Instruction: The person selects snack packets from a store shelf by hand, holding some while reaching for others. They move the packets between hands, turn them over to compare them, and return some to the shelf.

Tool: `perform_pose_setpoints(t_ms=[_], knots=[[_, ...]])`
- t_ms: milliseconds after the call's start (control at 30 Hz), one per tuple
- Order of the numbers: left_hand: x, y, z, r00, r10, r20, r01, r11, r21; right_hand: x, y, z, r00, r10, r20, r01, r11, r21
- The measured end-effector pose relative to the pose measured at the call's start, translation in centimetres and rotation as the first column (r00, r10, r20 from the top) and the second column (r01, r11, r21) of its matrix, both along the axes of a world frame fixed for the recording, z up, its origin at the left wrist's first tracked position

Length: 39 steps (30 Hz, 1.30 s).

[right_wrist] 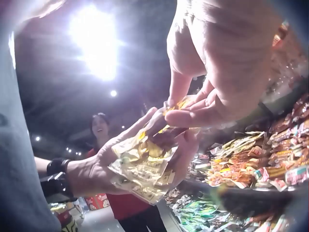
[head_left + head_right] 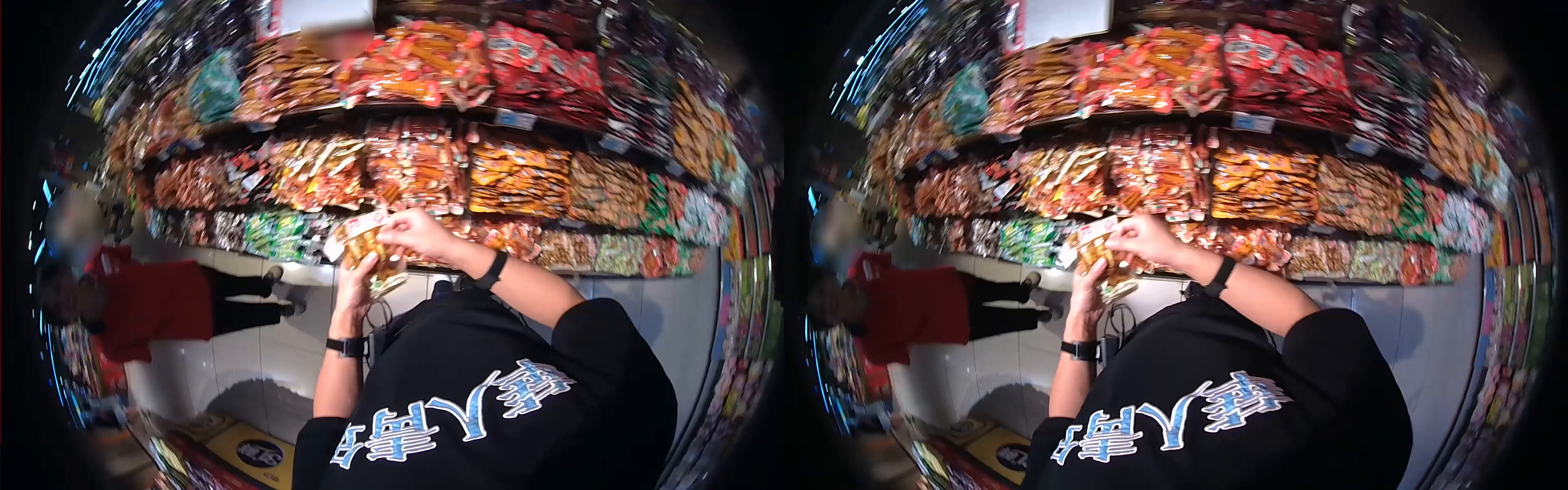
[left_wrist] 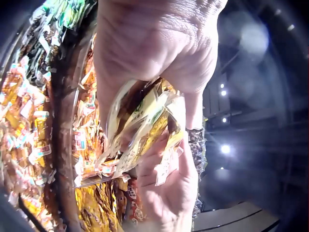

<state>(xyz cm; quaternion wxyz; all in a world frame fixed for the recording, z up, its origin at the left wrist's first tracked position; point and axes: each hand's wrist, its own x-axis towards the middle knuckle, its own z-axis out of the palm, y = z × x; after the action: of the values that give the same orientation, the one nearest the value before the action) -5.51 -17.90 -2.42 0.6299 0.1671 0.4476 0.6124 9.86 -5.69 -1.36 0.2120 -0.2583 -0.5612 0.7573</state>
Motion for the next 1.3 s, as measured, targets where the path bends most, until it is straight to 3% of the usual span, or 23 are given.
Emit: perform_pose_setpoints(t_ms=[67, 200, 267, 333, 467, 533, 633, 733, 867, 1033, 1167, 1300], knots=[[-0.3, -2.0, -0.5, 1.0, 0.01, 0.005, -0.01, 1.0, 0.004, 0.6, -1.9, 0.4, 0.998, 0.031, -0.049, -0.039, 0.985, -0.168], [-0.3, -5.8, -2.1, 0.996, -0.029, 0.088, 0.031, 0.999, -0.028, 1.8, -5.6, -2.0, 0.994, 0.05, -0.097, -0.073, 0.966, -0.249], [-0.3, -7.3, -4.6, 0.995, -0.037, 0.095, 0.044, 0.997, -0.068, 2.8, -7.6, -3.4, 0.997, -0.024, -0.078, -0.003, 0.948, -0.319], [1.4, -8.3, -4.7, 0.996, 0.012, 0.084, -0.006, 0.997, -0.075, 4.5, -9.3, -3.6, 0.994, -0.108, -0.035, 0.089, 0.932, -0.352], [3.9, -9.1, -3.3, 0.986, -0.152, 0.066, 0.159, 0.98, -0.117, 9.3, -11.1, -5.1, 0.973, -0.229, -0.011, 0.208, 0.901, -0.38], [5.8, -8.5, -3.5, 0.993, -0.108, 0.035, 0.112, 0.986, -0.123, 12.0, -11.3, -4.7, 0.951, -0.308, -0.042, 0.264, 0.872, -0.412], [8.7, -7.0, -2.7, 0.984, -0.175, -0.041, 0.165, 0.972, -0.168, 17.3, -11.2, -5.1, 0.923, -0.374, -0.088, 0.31, 0.861, -0.402], [12.7, -5.6, -2.6, 0.969, -0.236, -0.072, 0.218, 0.956, -0.198, 25.5, -11.3, -7.2, 0.901, -0.432, -0.028, 0.391, 0.84, -0.377], [20.8, -3.9, -2.4, 0.956, -0.281, -0.088, 0.252, 0.936, -0.247, 39.9, -11.2, -13.2, 0.811, -0.57, 0.133, 0.561, 0.69, -0.457], [30.0, -2.9, -5.5, 0.967, -0.254, -0.026, 0.235, 0.927, -0.293, 55.6, -7.7, -23.6, 0.492, -0.819, 0.295, 0.821, 0.324, -0.469], [35.6, -3.0, -5.5, 0.975, -0.208, -0.074, 0.166, 0.911, -0.378, 61.6, -0.5, -31.2, 0.249, -0.916, 0.315, 0.879, 0.077, -0.471], [37.0, -4.4, -6.5, 0.978, -0.159, -0.134, 0.098, 0.921, -0.377, 62.0, 7.1, -37.1, 0.119, -0.944, 0.307, 0.859, -0.057, -0.509]])
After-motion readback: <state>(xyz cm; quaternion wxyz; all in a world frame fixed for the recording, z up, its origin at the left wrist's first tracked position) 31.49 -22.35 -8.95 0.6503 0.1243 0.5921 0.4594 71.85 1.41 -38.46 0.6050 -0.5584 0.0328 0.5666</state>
